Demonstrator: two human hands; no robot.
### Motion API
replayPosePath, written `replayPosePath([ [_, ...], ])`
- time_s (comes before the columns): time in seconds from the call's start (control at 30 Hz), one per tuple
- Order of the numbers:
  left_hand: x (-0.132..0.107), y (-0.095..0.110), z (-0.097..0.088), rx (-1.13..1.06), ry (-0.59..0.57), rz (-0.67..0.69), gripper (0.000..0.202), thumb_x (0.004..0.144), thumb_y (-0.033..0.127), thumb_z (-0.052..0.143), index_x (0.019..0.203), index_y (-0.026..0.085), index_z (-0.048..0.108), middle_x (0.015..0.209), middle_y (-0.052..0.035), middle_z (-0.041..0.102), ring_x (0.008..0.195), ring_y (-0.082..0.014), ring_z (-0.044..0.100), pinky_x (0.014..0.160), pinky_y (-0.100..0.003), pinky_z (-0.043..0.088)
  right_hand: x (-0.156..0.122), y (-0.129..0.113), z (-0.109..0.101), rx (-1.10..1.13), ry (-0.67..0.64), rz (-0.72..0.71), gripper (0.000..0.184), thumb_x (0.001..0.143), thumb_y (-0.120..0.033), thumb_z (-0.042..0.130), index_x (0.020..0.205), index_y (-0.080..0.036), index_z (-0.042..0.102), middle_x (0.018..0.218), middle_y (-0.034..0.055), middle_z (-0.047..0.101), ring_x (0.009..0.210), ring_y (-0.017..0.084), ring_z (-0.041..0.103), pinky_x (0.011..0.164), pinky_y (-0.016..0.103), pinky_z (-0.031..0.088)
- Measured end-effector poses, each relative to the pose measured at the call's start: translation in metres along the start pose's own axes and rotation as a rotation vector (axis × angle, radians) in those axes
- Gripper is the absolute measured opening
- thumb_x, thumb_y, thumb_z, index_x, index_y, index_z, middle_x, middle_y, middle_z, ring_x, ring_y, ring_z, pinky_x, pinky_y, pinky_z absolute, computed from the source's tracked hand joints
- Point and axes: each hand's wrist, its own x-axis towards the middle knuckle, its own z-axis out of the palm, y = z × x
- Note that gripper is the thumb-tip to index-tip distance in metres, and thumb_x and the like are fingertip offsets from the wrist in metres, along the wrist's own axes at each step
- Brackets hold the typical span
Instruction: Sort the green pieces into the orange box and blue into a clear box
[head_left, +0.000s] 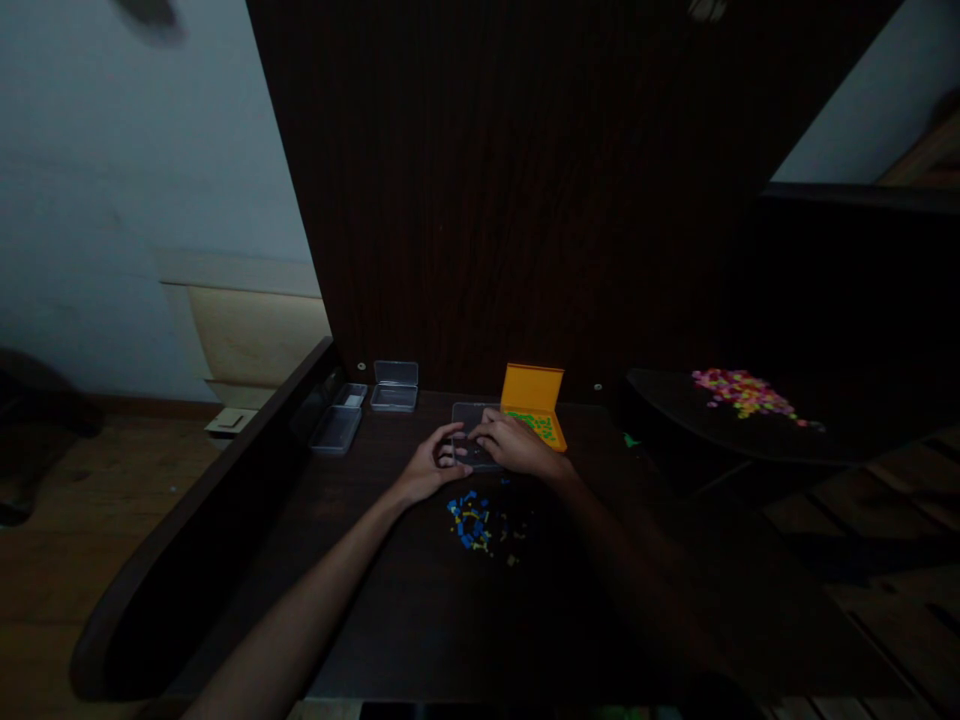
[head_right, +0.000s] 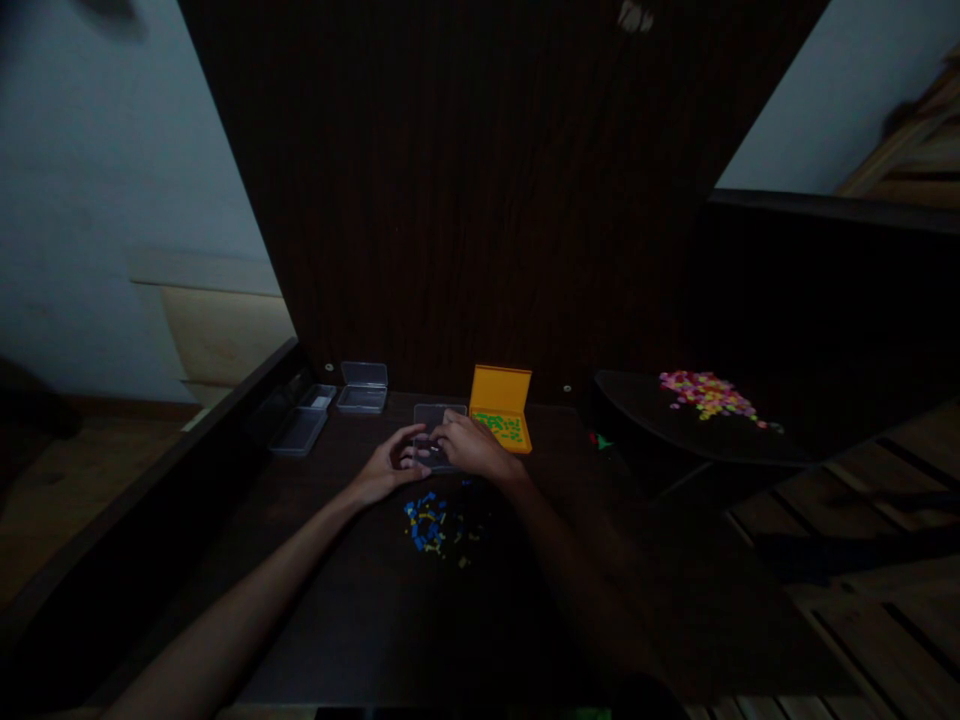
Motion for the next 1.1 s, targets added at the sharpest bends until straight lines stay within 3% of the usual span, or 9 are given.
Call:
replayPosePath([
  [0.2, 0.001, -0.001, -0.002, 0.013, 0.001, -0.008, 0.075, 0.056, 0.015, 0.083, 0.124, 0.022, 0.053, 0.121, -0.0096, 0.054, 0.093, -0.0143, 0.057, 0.077, -0.028, 0.052, -0.022, 0.009, -0.03, 0.09, 0.071, -0.006, 0.023, 0.089, -0.016, 0.052, 0.103, -0.02, 0.07, 0.096, 0.0053, 0.062, 0.087, 0.016, 0.057, 0.076, 0.026, 0.041],
  [0.33, 0.0, 0.0, -0.001, 0.023, 0.005, -0.002, 0.074, 0.055, 0.015, 0.083, 0.123, 0.022, 0.053, 0.12, -0.0087, 0.054, 0.092, -0.0135, 0.057, 0.077, -0.027, 0.052, -0.047, 0.018, -0.035, 0.147, 0.048, -0.016, 0.019, 0.087, -0.018, 0.055, 0.097, -0.02, 0.071, 0.09, 0.0046, 0.064, 0.08, 0.016, 0.058, 0.072, 0.026, 0.043],
  [0.57, 0.0, 0.002, -0.001, 0.032, 0.014, -0.009, 0.075, 0.054, 0.014, 0.083, 0.123, 0.022, 0.054, 0.119, -0.0087, 0.055, 0.093, -0.0144, 0.058, 0.078, -0.028, 0.052, -0.09, 0.042, -0.007, 0.222, -0.134, -0.011, 0.019, 0.083, -0.016, 0.057, 0.097, -0.02, 0.07, 0.09, 0.0052, 0.065, 0.079, 0.015, 0.059, 0.069, 0.026, 0.044],
  [0.9, 0.002, 0.0, -0.004, 0.047, 0.006, 0.01, 0.073, 0.056, 0.016, 0.084, 0.123, 0.022, 0.055, 0.121, -0.009, 0.055, 0.094, -0.0148, 0.059, 0.077, -0.028, 0.053, -0.121, 0.051, 0.017, 0.359, -0.105, 0.03, 0.048, 0.078, -0.016, 0.066, 0.125, -0.024, 0.06, 0.108, 0.0065, 0.057, 0.097, 0.019, 0.057, 0.086, 0.032, 0.048],
  [1.1, 0.002, -0.001, -0.005, 0.056, 0.008, 0.013, 0.074, 0.056, 0.016, 0.084, 0.124, 0.022, 0.054, 0.12, -0.0093, 0.056, 0.093, -0.0144, 0.06, 0.076, -0.027, 0.053, -0.121, 0.052, 0.033, 0.343, -0.023, 0.032, 0.041, 0.08, -0.02, 0.067, 0.12, -0.023, 0.064, 0.107, 0.0067, 0.058, 0.097, 0.019, 0.058, 0.088, 0.034, 0.048],
])
